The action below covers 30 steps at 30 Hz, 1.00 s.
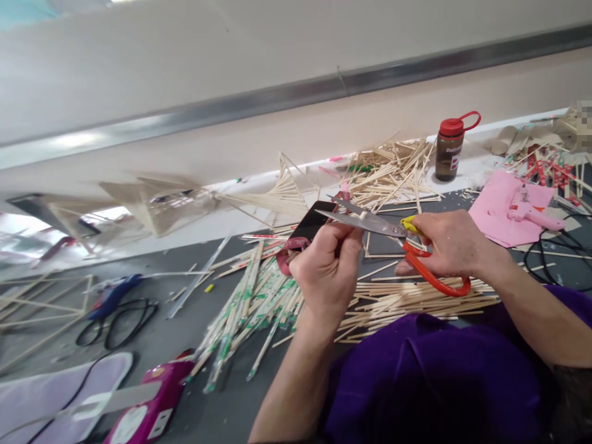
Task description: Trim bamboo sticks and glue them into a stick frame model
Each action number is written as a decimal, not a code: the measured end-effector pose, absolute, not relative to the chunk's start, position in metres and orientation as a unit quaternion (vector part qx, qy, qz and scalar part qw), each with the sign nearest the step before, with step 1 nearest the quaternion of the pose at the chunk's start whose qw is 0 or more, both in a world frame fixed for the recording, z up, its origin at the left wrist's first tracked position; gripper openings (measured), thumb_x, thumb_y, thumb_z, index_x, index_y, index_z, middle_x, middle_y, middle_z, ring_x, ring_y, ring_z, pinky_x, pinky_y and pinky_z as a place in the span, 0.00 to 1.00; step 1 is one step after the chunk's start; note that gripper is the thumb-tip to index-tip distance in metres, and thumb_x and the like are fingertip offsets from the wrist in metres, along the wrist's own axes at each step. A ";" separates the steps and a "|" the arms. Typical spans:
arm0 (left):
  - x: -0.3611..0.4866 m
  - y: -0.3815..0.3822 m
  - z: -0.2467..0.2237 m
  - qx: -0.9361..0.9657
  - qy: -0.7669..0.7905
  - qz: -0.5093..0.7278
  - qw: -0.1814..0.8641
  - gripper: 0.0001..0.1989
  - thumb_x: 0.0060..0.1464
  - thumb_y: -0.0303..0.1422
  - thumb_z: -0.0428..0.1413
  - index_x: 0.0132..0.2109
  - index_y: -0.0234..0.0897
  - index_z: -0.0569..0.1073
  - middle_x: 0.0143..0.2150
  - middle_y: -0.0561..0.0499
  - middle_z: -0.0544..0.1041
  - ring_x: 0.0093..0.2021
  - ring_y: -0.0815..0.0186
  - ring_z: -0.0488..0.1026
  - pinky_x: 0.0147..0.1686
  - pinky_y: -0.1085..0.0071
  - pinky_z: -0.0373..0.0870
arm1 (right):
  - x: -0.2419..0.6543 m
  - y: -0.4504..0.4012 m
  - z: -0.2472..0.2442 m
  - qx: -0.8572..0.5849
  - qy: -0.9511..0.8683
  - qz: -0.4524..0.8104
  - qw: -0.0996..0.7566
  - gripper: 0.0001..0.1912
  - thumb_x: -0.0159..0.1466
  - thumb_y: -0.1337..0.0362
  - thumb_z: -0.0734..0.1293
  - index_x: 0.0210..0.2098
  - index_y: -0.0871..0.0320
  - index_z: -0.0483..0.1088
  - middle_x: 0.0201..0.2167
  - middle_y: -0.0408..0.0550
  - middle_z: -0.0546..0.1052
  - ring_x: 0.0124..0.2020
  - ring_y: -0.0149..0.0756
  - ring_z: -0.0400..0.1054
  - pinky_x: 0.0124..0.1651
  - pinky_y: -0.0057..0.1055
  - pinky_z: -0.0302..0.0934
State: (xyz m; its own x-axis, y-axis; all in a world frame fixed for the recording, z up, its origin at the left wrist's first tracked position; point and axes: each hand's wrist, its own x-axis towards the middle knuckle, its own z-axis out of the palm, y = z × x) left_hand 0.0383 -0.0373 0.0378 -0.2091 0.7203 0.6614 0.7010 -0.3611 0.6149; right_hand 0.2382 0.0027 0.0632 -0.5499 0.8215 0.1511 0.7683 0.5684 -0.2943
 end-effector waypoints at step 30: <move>0.027 -0.033 0.060 0.420 0.406 0.466 0.665 0.19 0.34 0.42 0.72 0.25 0.36 0.72 0.13 0.58 0.61 0.11 0.80 0.47 0.10 0.81 0.38 | 0.254 0.013 0.054 -0.320 -0.911 0.112 0.236 0.33 0.55 0.32 0.64 0.30 0.59 0.70 0.22 0.43 0.70 0.23 0.29 0.59 0.28 0.29 0.43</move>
State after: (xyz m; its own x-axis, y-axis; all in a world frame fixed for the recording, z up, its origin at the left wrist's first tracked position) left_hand 0.0266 -0.0334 0.0604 0.2371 0.9601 -0.1487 -0.2792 0.2139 0.9361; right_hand 0.2535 0.0129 0.0542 -0.6839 0.6360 0.3575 0.5305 0.7698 -0.3549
